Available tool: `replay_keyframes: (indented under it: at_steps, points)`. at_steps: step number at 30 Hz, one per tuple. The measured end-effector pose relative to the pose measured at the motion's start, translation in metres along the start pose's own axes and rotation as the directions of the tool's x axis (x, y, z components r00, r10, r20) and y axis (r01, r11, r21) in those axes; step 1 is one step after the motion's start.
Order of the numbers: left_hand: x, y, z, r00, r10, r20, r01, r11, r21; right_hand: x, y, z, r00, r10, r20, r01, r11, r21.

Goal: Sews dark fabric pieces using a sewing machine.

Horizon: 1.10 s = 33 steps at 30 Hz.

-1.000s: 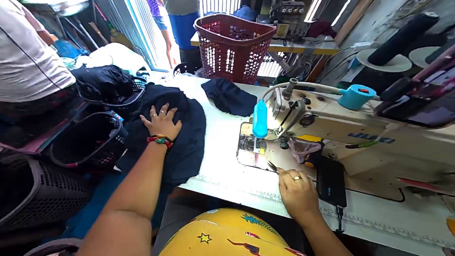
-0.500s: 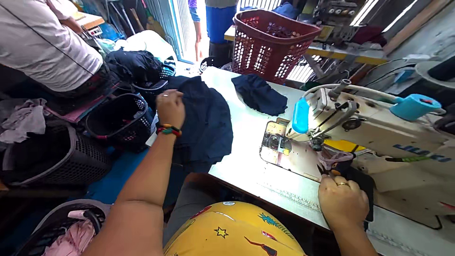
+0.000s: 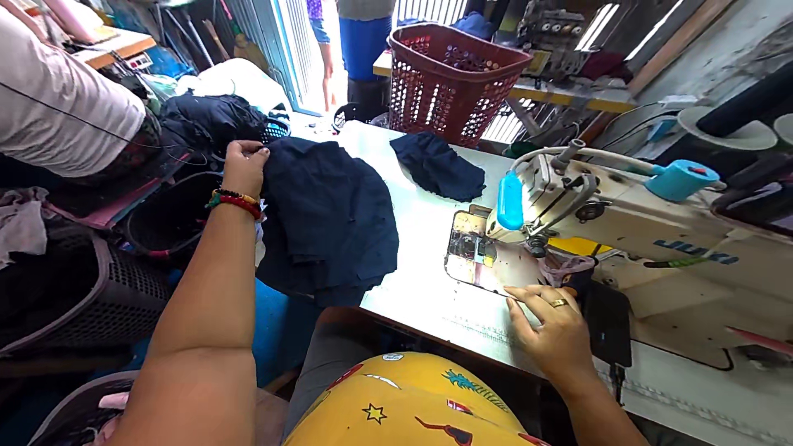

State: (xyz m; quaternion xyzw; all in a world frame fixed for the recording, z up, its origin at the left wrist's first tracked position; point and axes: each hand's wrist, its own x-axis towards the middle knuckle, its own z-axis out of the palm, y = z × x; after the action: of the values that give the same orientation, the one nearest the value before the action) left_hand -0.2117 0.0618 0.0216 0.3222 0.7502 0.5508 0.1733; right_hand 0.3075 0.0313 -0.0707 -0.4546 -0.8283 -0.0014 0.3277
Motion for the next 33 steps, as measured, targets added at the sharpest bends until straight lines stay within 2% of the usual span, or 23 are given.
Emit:
replay_keyframes:
  at_steps: [3, 6, 8, 10, 11, 12, 13, 14, 16, 18, 20, 23, 25, 27, 30, 32, 33]
  points:
    - [-0.044, 0.033, 0.013, 0.989, 0.135, 0.056, -0.106, 0.926, -0.362, 0.018, -0.022, -0.009, 0.999, -0.022, 0.026, 0.015, 0.968, 0.251]
    - [-0.126, 0.061, 0.035, 0.921, 0.297, 0.250, -0.157, 0.874, -0.460, 0.043, -0.058, -0.015, 0.994, -0.065, 0.087, 0.014, 0.872, 0.489]
    - [-0.184, 0.062, 0.053, 0.790, 0.419, 0.447, -0.180, 0.856, -0.485, 0.057, -0.082, -0.012, 0.985, -0.062, 0.158, -0.038, 0.828, 0.560]
    - [-0.224, 0.049, 0.077, 0.620, 0.527, 0.581, -0.240, 0.833, -0.499, 0.064, -0.094, -0.001, 0.981, -0.025, 0.193, -0.092, 0.814, 0.573]
    - [-0.236, 0.041, 0.085, 0.522, 0.593, 0.613, -0.355, 0.804, -0.477, 0.064, -0.095, 0.005, 0.985, 0.021, 0.173, -0.118, 0.810, 0.575]
    - [-0.243, 0.032, 0.091, 0.446, 0.668, 0.596, -0.529, 0.734, -0.427, 0.063, -0.092, 0.011, 0.987, 0.070, 0.144, -0.141, 0.810, 0.569]
    - [-0.245, 0.021, 0.096, 0.404, 0.735, 0.544, -0.693, 0.634, -0.341, 0.060, -0.087, 0.013, 0.987, 0.108, 0.121, -0.159, 0.806, 0.570]
    - [-0.243, 0.008, 0.100, 0.390, 0.782, 0.487, -0.805, 0.546, -0.233, 0.056, -0.081, 0.013, 0.985, 0.140, 0.102, -0.173, 0.800, 0.575]
    - [-0.235, -0.020, 0.108, 0.414, 0.776, 0.476, -0.878, 0.479, -0.018, 0.049, -0.069, 0.005, 0.981, 0.183, 0.064, -0.183, 0.762, 0.621]
    - [-0.226, -0.040, 0.111, 0.474, 0.675, 0.565, -0.855, 0.507, 0.110, 0.042, -0.059, -0.009, 0.977, 0.208, 0.045, -0.174, 0.656, 0.735]
    - [-0.224, -0.049, 0.114, 0.506, 0.558, 0.658, -0.816, 0.557, 0.156, 0.034, -0.051, -0.026, 0.971, 0.231, 0.066, -0.186, 0.547, 0.816]
    - [-0.226, -0.054, 0.111, 0.484, 0.516, 0.706, -0.838, 0.506, 0.205, 0.021, -0.036, -0.056, 0.953, 0.291, 0.079, -0.223, 0.504, 0.835]
    - [-0.221, -0.054, 0.105, 0.463, 0.561, 0.686, -0.868, 0.444, 0.223, 0.010, -0.026, -0.078, 0.948, 0.313, 0.065, -0.220, 0.489, 0.844]
    - [-0.214, -0.046, 0.095, 0.446, 0.589, 0.674, -0.876, 0.441, 0.194, -0.002, -0.014, -0.102, 0.958, 0.286, 0.019, -0.169, 0.513, 0.842]
    - [-0.204, -0.010, 0.071, 0.406, 0.486, 0.774, -0.820, 0.567, 0.075, -0.027, 0.009, -0.139, 0.962, 0.271, -0.043, -0.106, 0.511, 0.853]
    - [-0.196, 0.019, 0.057, 0.327, 0.418, 0.848, -0.785, 0.619, -0.002, -0.038, 0.010, -0.165, 0.944, 0.322, -0.065, -0.119, 0.520, 0.846]
    - [-0.191, 0.032, 0.052, 0.281, 0.419, 0.863, -0.787, 0.615, -0.043, -0.035, -0.003, -0.176, 0.912, 0.400, -0.091, -0.144, 0.518, 0.843]
